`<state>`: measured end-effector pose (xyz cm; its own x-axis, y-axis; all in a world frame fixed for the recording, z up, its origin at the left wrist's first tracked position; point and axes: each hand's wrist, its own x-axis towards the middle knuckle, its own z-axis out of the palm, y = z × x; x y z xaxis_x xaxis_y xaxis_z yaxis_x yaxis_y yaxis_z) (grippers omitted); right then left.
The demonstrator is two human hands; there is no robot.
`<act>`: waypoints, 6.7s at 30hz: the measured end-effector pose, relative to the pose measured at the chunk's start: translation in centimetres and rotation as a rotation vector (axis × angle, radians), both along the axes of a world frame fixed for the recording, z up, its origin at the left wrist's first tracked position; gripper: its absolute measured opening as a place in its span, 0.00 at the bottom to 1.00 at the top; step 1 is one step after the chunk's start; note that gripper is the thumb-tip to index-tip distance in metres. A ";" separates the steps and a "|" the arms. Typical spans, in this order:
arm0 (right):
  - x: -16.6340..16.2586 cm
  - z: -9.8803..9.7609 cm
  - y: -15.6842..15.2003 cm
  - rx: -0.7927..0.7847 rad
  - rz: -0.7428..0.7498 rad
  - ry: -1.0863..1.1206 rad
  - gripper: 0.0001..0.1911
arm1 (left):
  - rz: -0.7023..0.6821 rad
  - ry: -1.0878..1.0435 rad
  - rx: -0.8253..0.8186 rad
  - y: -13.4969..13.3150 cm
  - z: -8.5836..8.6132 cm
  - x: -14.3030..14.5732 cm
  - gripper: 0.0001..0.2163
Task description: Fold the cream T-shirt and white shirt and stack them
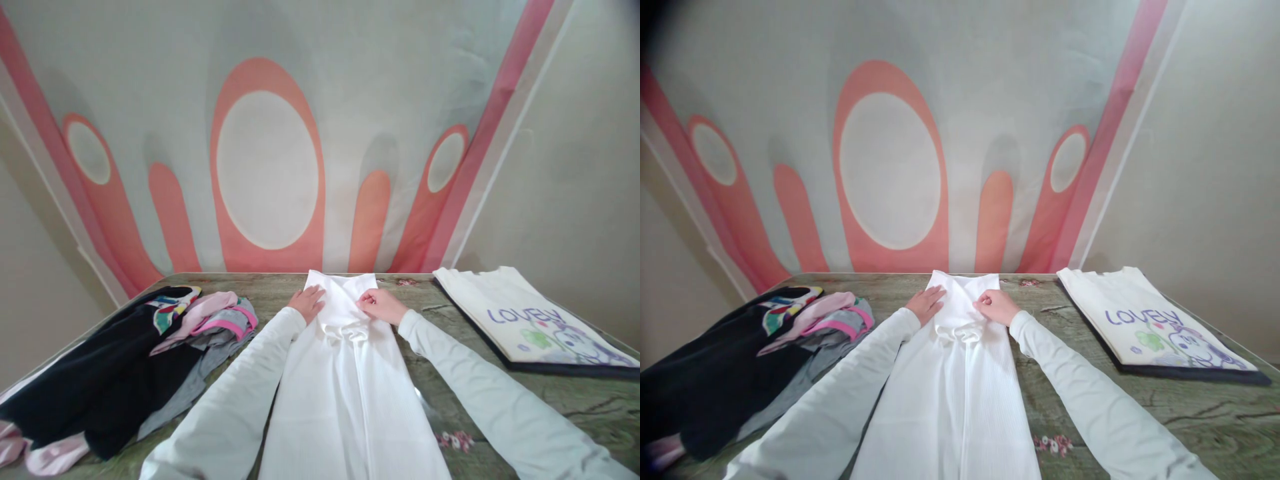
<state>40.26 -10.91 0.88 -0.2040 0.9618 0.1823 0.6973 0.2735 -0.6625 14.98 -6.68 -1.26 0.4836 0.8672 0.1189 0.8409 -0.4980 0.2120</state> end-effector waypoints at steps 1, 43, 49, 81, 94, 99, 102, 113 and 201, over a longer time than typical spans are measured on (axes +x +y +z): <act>-0.3 -0.1 -0.2 -0.009 0.018 0.000 0.13 | 0.002 0.023 0.004 0.0 0.0 0.0 0.21; 0.0 -2.6 0.6 0.264 0.242 -0.294 0.24 | 0.082 0.165 -0.011 -0.8 0.4 0.0 0.25; 0.3 -3.0 1.0 0.269 0.260 -0.320 0.23 | 0.095 0.167 -0.014 -0.7 0.3 0.0 0.26; -1.2 -1.0 -1.4 0.331 0.280 -0.217 0.20 | -0.021 0.177 0.025 -3.1 0.4 2.4 0.26; -2.6 0.2 -3.8 0.360 0.423 -0.179 0.11 | -0.018 0.162 0.054 -3.1 0.3 2.5 0.27; -1.8 -0.4 -3.0 0.351 0.409 -0.092 0.10 | -0.009 0.137 0.044 -3.2 1.0 2.6 0.25; -1.7 -0.7 -2.7 0.365 0.420 -0.060 0.09 | 0.010 0.102 0.072 -3.7 2.9 2.7 0.21; -0.6 -0.7 -2.3 0.332 0.507 0.054 0.11 | -0.003 0.172 -0.063 -10.4 6.9 2.8 0.09; 0.0 -2.5 0.0 0.403 0.191 0.019 0.10 | -0.040 0.298 -0.002 12.0 6.7 0.7 0.10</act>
<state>40.30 -10.94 -1.65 -0.3643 0.7586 0.5402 0.5980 0.6352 -0.4888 15.64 5.36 5.48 0.5311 0.8466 -0.0351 0.8457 -0.5321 -0.0403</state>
